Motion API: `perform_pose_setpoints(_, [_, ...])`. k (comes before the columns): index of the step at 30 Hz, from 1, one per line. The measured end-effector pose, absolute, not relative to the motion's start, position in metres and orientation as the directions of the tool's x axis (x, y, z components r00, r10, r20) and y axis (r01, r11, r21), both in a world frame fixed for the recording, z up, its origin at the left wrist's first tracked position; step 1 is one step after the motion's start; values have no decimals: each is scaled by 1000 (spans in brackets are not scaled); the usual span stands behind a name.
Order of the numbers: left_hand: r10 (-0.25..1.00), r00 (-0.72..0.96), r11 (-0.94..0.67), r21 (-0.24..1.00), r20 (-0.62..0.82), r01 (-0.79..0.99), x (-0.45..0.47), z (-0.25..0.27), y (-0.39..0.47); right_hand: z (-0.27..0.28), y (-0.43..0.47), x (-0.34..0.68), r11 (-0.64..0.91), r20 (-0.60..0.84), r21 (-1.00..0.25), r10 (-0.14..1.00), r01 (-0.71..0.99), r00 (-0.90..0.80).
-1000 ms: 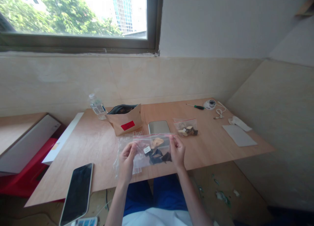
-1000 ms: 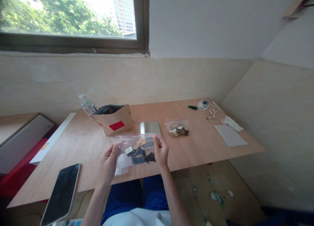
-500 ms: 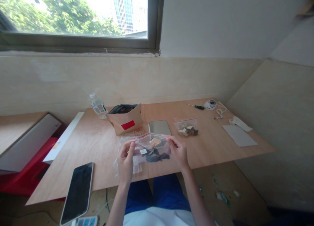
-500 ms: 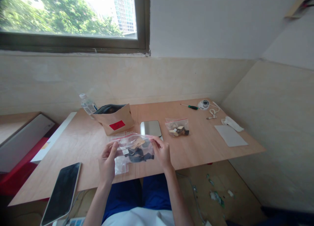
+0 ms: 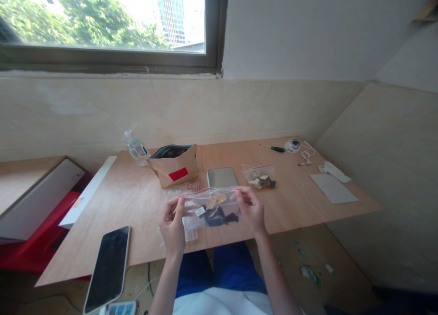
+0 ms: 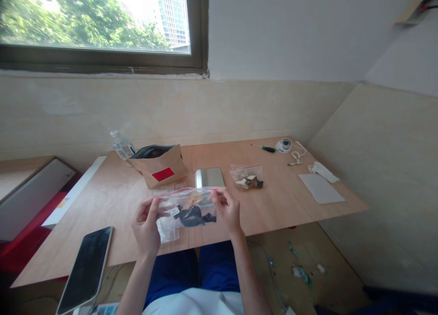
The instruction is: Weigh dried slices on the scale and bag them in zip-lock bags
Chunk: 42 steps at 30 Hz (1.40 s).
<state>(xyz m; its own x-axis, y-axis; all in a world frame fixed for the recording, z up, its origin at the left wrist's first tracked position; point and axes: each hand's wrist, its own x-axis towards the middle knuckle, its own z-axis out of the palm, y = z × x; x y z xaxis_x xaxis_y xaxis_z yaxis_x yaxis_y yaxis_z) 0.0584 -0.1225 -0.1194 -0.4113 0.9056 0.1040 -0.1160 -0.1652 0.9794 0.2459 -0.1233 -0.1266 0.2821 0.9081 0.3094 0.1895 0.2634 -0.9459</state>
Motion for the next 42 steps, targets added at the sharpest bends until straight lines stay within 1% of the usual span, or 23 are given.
perform_pose_setpoints(5, [903,-412,-165,983,119,-77,58,-123,-121,-126,-124,247,255,295,-952,912,170,285])
perform_pose_setpoints(9, [898,-424,-169,982,119,-83,58,-127,-120,-129,-123,247,253,294,-952,915,173,276])
perform_pose_setpoints(12, [901,-412,-184,980,135,-82,59,-128,-120,-130,-120,250,264,321,-935,913,236,253])
perform_pose_setpoints(13, [902,-406,-189,980,149,-60,59,-128,-120,-128,-120,251,289,361,-912,902,290,237])
perform_pose_setpoints(15, [901,-383,-213,977,205,20,59,-129,-120,-120,-119,251,366,476,-826,860,429,184])
perform_pose_setpoints(17, [899,-330,-264,958,287,115,59,-130,-120,-108,-119,248,440,562,-716,823,543,75])
perform_pose_setpoints(18, [897,-293,-299,942,332,151,59,-131,-120,-101,-119,245,471,574,-671,819,573,-1])
perform_pose_setpoints(21, [874,-172,-415,882,455,224,60,-133,-119,-86,-118,234,569,534,-602,808,560,-247])
perform_pose_setpoints(23, [854,-118,-465,845,506,263,60,-134,-119,-84,-114,226,623,538,-584,777,520,-327])
perform_pose_setpoints(27, [853,-97,-470,836,513,284,60,-136,-119,-93,-105,217,650,562,-564,754,510,-339])
perform_pose_setpoints(33, [857,-162,-448,863,489,234,65,-141,-120,-107,-104,199,612,590,-432,747,662,-306])
perform_pose_setpoints(34, [854,-168,-448,860,493,245,66,-141,-120,-108,-104,197,607,596,-426,746,671,-296])
perform_pose_setpoints(36, [851,-170,-444,854,497,273,67,-141,-120,-109,-106,194,601,591,-453,755,658,-283])
perform_pose_setpoints(40, [842,-217,-428,856,494,288,63,-140,-121,-109,-108,200,565,501,-607,818,559,-282])
perform_pose_setpoints(42, [839,-228,-424,856,494,298,59,-142,-121,-111,-108,206,550,470,-655,834,519,-289])
